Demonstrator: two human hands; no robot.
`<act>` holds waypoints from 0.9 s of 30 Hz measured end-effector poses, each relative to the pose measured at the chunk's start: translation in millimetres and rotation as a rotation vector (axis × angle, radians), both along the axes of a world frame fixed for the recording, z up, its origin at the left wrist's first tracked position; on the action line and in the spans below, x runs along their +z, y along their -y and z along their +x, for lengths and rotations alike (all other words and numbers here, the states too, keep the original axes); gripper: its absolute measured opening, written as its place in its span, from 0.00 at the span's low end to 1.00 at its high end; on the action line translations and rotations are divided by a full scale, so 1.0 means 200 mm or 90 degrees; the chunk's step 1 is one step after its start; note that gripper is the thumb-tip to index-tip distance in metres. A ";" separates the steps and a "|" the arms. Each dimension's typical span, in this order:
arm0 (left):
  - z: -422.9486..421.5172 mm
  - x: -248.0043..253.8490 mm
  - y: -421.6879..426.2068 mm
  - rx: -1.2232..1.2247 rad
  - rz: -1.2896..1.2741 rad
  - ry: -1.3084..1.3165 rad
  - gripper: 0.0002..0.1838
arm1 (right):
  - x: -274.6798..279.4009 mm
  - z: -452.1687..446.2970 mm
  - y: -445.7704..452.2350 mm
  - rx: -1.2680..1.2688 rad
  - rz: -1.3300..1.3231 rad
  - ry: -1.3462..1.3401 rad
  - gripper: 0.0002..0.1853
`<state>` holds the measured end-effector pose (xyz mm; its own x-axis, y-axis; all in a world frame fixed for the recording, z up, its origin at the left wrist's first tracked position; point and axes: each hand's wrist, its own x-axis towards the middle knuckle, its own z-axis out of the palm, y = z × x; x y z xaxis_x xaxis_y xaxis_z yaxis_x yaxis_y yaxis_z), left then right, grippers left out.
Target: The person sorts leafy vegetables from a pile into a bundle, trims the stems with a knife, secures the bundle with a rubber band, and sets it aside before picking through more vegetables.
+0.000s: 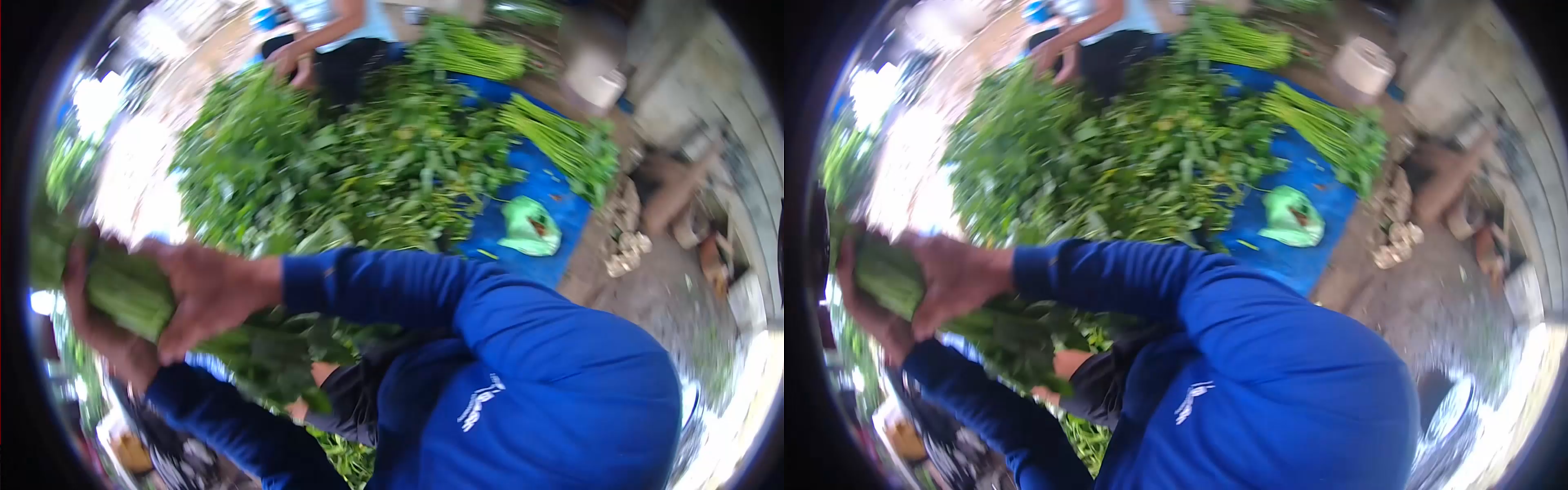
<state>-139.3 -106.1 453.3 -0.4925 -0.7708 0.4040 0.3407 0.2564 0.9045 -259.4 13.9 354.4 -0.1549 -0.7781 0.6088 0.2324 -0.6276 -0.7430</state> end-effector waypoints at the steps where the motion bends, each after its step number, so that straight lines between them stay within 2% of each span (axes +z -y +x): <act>1: -0.01 0.03 -0.02 -0.053 0.027 -0.030 0.32 | -0.03 0.01 0.03 -0.058 -0.070 -0.013 0.53; 2: -0.04 0.04 -0.03 -0.155 0.035 -0.040 0.34 | -0.06 0.00 0.02 -0.180 -0.164 -0.035 0.52; 4: -0.10 0.03 -0.02 -0.262 0.015 -0.045 0.35 | -0.10 -0.05 0.00 -0.270 -0.220 -0.062 0.51; 6: -0.20 -0.01 -0.07 -0.355 0.006 -0.066 0.35 | -0.12 -0.07 -0.09 -0.232 -0.124 -0.051 0.50; 10: -0.49 -0.13 -0.25 -0.286 -0.019 -0.002 0.36 | -0.20 -0.26 -0.22 -0.345 -0.110 -0.033 0.50; 11: -0.55 -0.22 -0.28 -0.331 -0.056 0.021 0.38 | -0.21 -0.30 -0.26 -0.369 -0.086 -0.053 0.50; 14: -0.72 -0.35 -0.38 -0.366 0.009 -0.011 0.42 | -0.27 -0.43 -0.47 -0.443 0.017 -0.123 0.52; 15: -0.74 -0.36 -0.38 -0.384 0.027 0.072 0.44 | -0.33 -0.47 -0.52 -0.462 0.056 -0.115 0.53; 18: -0.75 -0.58 -0.29 -0.332 -0.125 0.147 0.44 | -0.52 -0.62 -0.70 -0.533 0.125 -0.109 0.52; 19: -0.71 -0.56 -0.30 -0.355 -0.138 0.178 0.43 | -0.57 -0.68 -0.82 -0.580 0.133 -0.106 0.52; 21: -0.52 -0.54 -0.36 -0.409 -0.154 0.244 0.41 | -0.60 -0.81 -1.16 -0.745 0.315 -0.205 0.47; 23: -0.28 -0.67 -0.15 -0.377 -0.104 0.355 0.40 | -0.56 -0.93 -1.46 -0.853 0.420 -0.320 0.45; 25: -0.08 -0.83 -0.04 -0.244 -0.036 0.429 0.36 | -0.55 -1.08 -1.73 -0.981 0.533 -0.349 0.45; 27: 0.05 -0.94 0.01 -0.152 0.032 0.461 0.33 | -0.44 -1.24 -1.90 -1.123 0.647 -0.534 0.46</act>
